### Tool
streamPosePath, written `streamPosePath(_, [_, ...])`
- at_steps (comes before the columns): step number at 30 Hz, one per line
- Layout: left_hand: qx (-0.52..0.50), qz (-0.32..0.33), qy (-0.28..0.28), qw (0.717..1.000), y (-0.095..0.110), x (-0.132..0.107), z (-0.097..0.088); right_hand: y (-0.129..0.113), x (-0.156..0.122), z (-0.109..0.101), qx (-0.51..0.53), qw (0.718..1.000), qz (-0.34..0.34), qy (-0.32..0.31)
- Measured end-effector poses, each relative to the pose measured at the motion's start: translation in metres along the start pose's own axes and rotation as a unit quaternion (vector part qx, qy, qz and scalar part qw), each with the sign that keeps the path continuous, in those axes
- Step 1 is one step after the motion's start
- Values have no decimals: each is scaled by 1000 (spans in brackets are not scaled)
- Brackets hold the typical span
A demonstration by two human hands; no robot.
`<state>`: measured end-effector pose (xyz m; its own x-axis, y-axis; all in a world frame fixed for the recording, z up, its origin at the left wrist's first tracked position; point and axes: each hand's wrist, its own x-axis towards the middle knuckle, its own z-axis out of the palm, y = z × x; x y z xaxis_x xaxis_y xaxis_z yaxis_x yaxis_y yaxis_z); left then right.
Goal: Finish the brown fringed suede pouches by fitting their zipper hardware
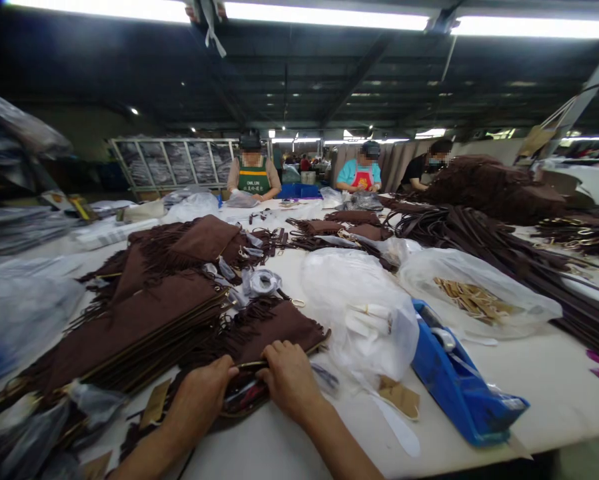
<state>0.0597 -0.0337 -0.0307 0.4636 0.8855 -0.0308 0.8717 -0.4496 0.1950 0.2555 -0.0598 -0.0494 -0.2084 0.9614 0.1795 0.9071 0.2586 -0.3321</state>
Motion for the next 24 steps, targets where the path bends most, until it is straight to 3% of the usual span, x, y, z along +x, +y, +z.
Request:
streamPosePath(5, [-30, -1, -10, 1000, -5, 3, -2, 3, 21, 10, -9, 1000, 10, 1])
streamPosePath(13, [-178, 34, -50, 982, -14, 8, -8, 7, 29, 17, -5, 999, 27, 18])
streamPosePath(20, [-352, 43, -42, 934, -33, 13, -4, 6, 25, 19, 27, 997, 41, 55])
streamPosePath(22, [-345, 87, -36, 934, -34, 12, 3, 4, 23, 14, 24, 997, 55, 56])
streamPosePath(24, [-283, 172, 18, 943, -19, 16, 12, -1, 22, 12, 8, 996, 69, 48])
